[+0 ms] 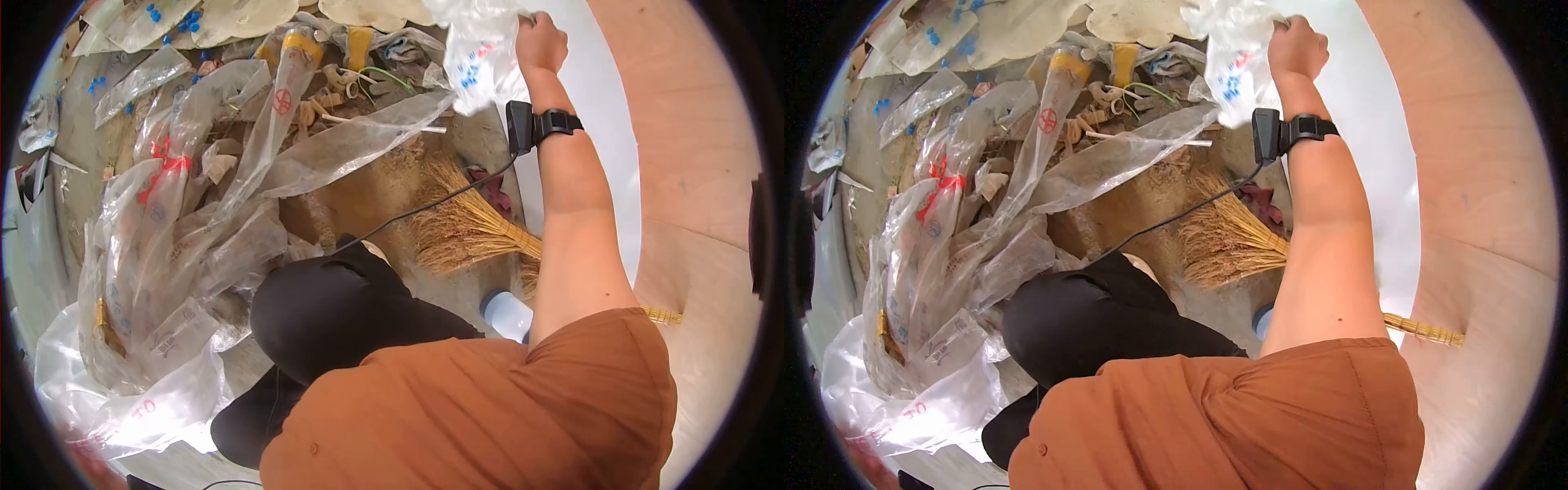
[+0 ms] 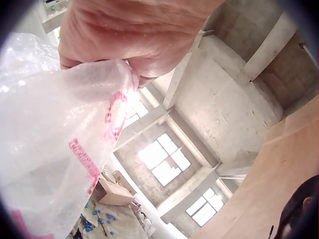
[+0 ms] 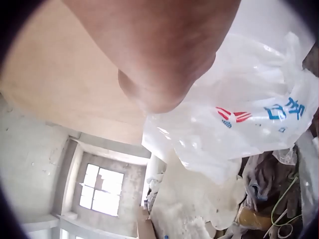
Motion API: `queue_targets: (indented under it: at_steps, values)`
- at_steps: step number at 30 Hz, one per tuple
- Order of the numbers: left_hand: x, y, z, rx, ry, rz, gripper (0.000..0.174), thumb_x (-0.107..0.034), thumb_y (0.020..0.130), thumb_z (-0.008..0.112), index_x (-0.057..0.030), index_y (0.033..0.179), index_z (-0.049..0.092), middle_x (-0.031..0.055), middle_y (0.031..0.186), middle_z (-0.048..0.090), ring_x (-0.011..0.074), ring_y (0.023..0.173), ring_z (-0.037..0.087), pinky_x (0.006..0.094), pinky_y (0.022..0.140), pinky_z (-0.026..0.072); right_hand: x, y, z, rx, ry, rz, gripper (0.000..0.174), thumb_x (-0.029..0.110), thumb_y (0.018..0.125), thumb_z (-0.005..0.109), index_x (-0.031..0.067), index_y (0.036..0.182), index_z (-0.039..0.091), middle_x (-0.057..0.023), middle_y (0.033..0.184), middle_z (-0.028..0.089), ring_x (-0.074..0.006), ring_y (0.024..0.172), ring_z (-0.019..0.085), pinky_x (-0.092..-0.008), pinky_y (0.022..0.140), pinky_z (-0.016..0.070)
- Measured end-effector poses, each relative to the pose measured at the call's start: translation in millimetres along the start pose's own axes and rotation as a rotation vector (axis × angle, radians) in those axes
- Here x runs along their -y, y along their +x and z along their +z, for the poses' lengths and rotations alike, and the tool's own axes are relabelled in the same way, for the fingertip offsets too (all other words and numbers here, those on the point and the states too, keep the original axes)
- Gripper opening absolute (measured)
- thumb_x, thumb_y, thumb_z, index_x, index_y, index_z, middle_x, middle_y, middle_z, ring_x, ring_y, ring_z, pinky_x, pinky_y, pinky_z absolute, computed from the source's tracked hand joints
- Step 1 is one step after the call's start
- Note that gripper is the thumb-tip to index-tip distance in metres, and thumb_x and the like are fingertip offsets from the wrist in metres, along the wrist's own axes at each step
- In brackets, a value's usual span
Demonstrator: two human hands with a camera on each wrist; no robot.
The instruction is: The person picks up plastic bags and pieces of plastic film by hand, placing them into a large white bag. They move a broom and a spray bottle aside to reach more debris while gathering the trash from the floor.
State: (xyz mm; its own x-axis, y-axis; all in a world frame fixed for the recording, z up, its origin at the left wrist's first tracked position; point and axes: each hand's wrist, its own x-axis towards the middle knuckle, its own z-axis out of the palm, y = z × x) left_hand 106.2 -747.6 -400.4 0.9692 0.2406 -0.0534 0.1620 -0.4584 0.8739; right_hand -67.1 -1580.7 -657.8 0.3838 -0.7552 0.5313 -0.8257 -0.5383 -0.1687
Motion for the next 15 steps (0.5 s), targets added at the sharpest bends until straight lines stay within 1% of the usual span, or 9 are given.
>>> queue_targets:
  at_steps: [2, 4, 5, 7, 8, 10, 12, 14, 15]
  values:
    - [5, 4, -8, 0.011, 0.062, 0.032, 0.053, -0.038, 0.099, 0.034, 0.0096, 0.114, 0.051, 0.0184, 0.109, 0.059, 0.0269, 0.094, 0.057, 0.0396, 0.089, 0.0466, 1, 2, -6, -0.037, -0.033, -0.1, 0.023, 0.028, 0.081, 0.058, 0.0107, 0.092, 0.067, -0.0139, 0.088, 0.067, -0.0322, 0.09, 0.058, -0.0419, 0.078, 0.046]
    - [2, -2, 2, 0.024, 0.12, 0.075, 0.053, -0.037, 0.099, 0.033, 0.0105, 0.114, 0.05, 0.0189, 0.109, 0.058, 0.0272, 0.094, 0.057, 0.0394, 0.088, 0.0477, 10, -1, -22, -0.108, -0.041, -0.39, 0.014, 0.018, 0.076, 0.062, 0.0046, 0.073, 0.06, -0.0191, 0.07, 0.061, -0.0389, 0.071, 0.058, -0.0481, 0.065, 0.0465]
    - [-10, -14, 25, -0.016, -0.001, 0.035, 0.053, -0.036, 0.099, 0.032, 0.0108, 0.115, 0.05, 0.0198, 0.109, 0.058, 0.0277, 0.093, 0.057, 0.0377, 0.085, 0.0493, 7, -6, -24, -0.105, -0.046, -0.39, 0.014, 0.018, 0.076, 0.062, 0.0046, 0.073, 0.06, -0.0191, 0.07, 0.061, -0.0389, 0.071, 0.058, -0.0481, 0.065, 0.0465]
    - [-16, -19, 38, -0.051, -0.117, -0.007, 0.052, -0.035, 0.1, 0.031, 0.0111, 0.115, 0.049, 0.0206, 0.109, 0.058, 0.0281, 0.092, 0.058, 0.0359, 0.081, 0.051, -2, -17, -25, 0.109, -0.218, -0.58, 0.015, 0.02, 0.078, 0.057, 0.0107, 0.086, 0.065, -0.0112, 0.08, 0.065, -0.0297, 0.086, 0.059, -0.0407, 0.074, 0.0462]
    - [-15, -18, 36, -0.044, -0.087, 0.002, 0.051, -0.034, 0.1, 0.032, 0.0114, 0.115, 0.048, 0.0217, 0.11, 0.057, 0.0284, 0.092, 0.058, 0.0345, 0.079, 0.0517, -10, -23, -20, 0.11, -0.22, -0.579, 0.015, 0.02, 0.078, 0.057, 0.0107, 0.086, 0.065, -0.0112, 0.08, 0.065, -0.0297, 0.086, 0.059, -0.0407, 0.074, 0.0462]
    - [-8, -14, 25, -0.037, -0.056, 0.013, 0.05, -0.033, 0.1, 0.032, 0.0118, 0.116, 0.048, 0.0227, 0.111, 0.057, 0.0288, 0.092, 0.058, 0.0331, 0.077, 0.0524, -36, -42, -2, 0.092, -0.056, -0.892, 0.011, 0.01, 0.077, 0.055, 0.0096, 0.08, 0.065, -0.0113, 0.072, 0.061, -0.0313, 0.072, 0.059, -0.0417, 0.062, 0.0465]
    - [1, -8, 12, 0.072, 0.569, 0.332, 0.049, -0.032, 0.099, 0.035, 0.0117, 0.121, 0.044, 0.0241, 0.112, 0.057, 0.0281, 0.093, 0.059, 0.0328, 0.078, 0.0515, -58, -69, 9, 0.357, -0.235, -0.868, 0.011, 0.008, 0.076, 0.054, 0.0081, 0.078, 0.065, -0.0122, 0.076, 0.061, -0.0309, 0.075, 0.06, -0.0425, 0.064, 0.048]
    - [-5, -11, 20, 0.101, 0.468, 0.282, 0.049, -0.03, 0.099, 0.035, 0.0112, 0.124, 0.041, 0.0241, 0.113, 0.056, 0.0278, 0.094, 0.059, 0.0333, 0.079, 0.0511, -76, -102, 10, 0.594, -0.359, -0.731, 0.015, 0.007, 0.076, 0.053, 0.0065, 0.081, 0.067, -0.0148, 0.08, 0.064, -0.0321, 0.078, 0.062, -0.0424, 0.068, 0.05]
    - [-7, -11, 23, 0.126, 0.365, 0.23, 0.048, -0.029, 0.099, 0.036, 0.0108, 0.127, 0.038, 0.0242, 0.113, 0.056, 0.0275, 0.095, 0.059, 0.0337, 0.079, 0.0508, -92, -115, 23, 0.79, -0.458, -0.625, 0.017, 0.008, 0.077, 0.052, 0.0058, 0.082, 0.067, -0.0161, 0.083, 0.065, -0.0331, 0.08, 0.063, -0.0424, 0.071, 0.0505]
